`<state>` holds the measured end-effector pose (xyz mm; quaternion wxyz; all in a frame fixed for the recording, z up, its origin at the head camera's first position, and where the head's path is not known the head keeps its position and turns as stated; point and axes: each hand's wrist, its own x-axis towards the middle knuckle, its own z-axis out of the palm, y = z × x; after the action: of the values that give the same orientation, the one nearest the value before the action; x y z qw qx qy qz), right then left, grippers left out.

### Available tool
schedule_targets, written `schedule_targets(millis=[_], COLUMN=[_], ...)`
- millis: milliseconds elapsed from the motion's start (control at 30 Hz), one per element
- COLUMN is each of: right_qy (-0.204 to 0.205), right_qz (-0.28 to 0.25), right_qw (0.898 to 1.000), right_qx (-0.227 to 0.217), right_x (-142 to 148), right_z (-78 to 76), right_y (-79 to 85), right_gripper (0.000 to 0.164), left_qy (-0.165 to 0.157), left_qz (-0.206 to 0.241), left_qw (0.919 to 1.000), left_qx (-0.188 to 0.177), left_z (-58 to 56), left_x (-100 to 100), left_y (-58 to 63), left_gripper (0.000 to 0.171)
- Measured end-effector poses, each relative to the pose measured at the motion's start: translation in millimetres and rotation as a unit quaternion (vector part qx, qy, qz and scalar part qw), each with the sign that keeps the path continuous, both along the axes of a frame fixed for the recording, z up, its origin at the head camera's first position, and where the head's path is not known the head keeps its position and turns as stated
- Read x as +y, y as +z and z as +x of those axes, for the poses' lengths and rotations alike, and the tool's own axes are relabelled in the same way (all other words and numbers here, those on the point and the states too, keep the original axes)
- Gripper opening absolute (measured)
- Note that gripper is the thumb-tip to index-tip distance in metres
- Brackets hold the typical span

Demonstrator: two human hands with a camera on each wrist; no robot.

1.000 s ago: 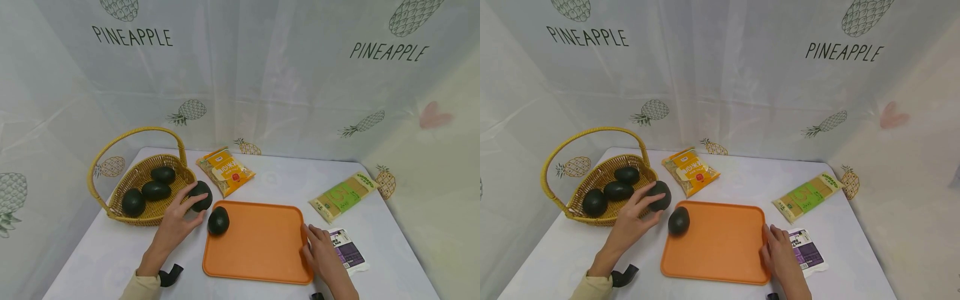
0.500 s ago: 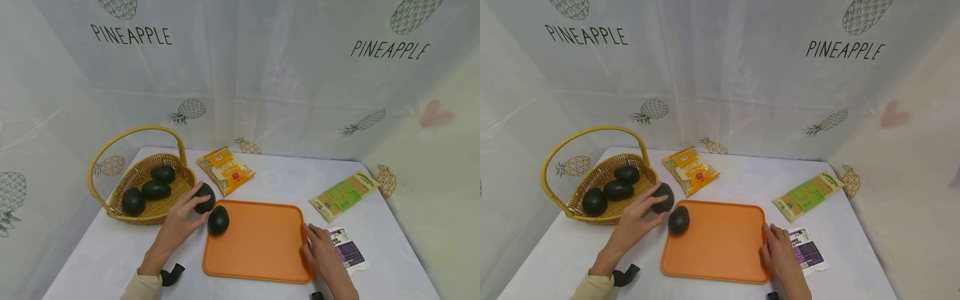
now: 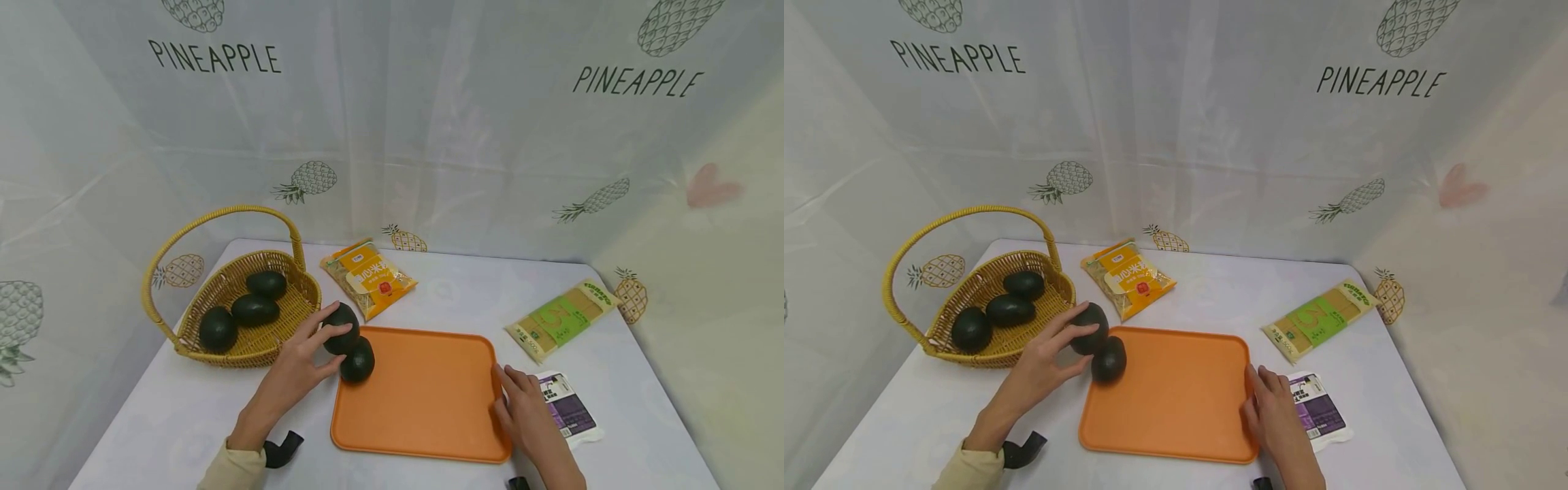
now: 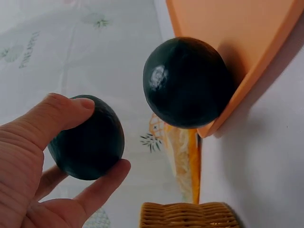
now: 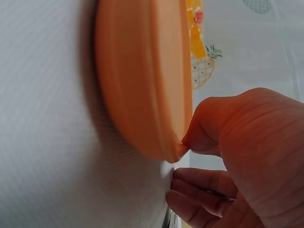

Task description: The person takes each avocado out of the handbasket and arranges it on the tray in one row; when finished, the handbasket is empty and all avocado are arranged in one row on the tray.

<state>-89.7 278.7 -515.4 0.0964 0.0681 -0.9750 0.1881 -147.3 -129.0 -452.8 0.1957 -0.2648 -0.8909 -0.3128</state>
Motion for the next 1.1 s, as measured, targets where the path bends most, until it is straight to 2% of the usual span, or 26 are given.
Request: schedule_targets(millis=[233, 533, 967, 1100], right_qy=[0.005, -0.003, -0.003, -0.003], right_qz=[0.0, -0.006, -0.008, -0.009], right_qw=[0.999, 1.0, 1.0, 1.0], right_qx=[0.034, -0.016, -0.002, -0.006], right_x=[0, 1, 1, 1], right_z=[0.6, -0.2, 0.1, 0.1], right_y=[-2.4, -0.6, -1.7, -1.6], right_gripper=[0.053, 0.054, 0.053, 0.053], left_qy=[-0.015, -0.038, -0.055, -0.052], left_qz=[-0.001, -0.001, -0.024, -0.027], left_qw=[0.9998, 0.999, 0.9976, 0.9979], left_qx=[-0.012, -0.021, -0.035, -0.027], left_z=[-0.2, -1.1, 1.2, 1.1], left_x=[6, 14, 22, 23], left_y=[1.0, 1.4, 3.7, 3.5], left_gripper=[0.055, 0.053, 0.05, 0.05])
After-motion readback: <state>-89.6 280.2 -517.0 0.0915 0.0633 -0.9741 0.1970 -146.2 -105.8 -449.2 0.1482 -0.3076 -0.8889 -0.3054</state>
